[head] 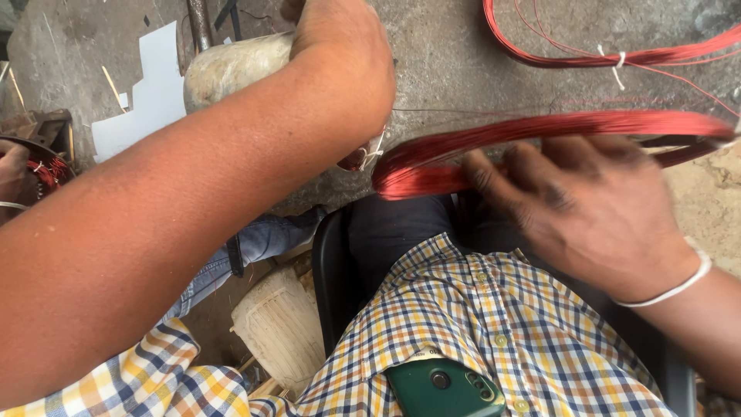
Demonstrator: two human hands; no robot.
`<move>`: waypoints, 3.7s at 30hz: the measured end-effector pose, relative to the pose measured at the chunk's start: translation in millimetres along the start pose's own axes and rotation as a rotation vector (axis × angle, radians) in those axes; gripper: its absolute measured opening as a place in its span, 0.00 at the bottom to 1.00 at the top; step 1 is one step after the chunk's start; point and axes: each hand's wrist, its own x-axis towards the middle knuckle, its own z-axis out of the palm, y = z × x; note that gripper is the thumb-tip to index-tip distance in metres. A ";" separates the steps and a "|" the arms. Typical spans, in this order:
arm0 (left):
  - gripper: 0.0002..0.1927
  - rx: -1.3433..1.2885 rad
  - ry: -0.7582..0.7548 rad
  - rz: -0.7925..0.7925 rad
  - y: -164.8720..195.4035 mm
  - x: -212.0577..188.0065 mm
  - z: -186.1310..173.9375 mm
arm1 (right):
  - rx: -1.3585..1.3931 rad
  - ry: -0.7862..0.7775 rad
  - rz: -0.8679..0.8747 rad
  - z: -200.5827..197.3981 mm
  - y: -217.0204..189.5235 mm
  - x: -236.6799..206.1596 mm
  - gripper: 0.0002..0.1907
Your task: The person winds red enameled copper wire into a metal cylinder, pressing and arranging the coil inside by hand. They lift and reposition a bundle of wire, feed it into the cylinder, and adjust the wound coil to seat it inside.
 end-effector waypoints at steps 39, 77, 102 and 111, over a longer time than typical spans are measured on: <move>0.17 -0.354 0.592 0.053 -15.0 -5.1 29.8 | -0.025 -0.248 0.018 13.0 9.4 30.2 0.31; 0.09 -0.451 0.859 0.224 -29.3 -3.3 54.8 | 0.091 -0.132 -0.058 36.2 -6.3 46.4 0.31; 0.16 -0.626 0.991 0.171 -39.3 -40.1 60.7 | 0.067 0.009 -0.107 52.2 -28.9 81.6 0.22; 0.14 -0.720 0.993 0.193 -36.8 -27.7 67.5 | 0.155 0.111 -0.110 63.0 -27.1 82.2 0.24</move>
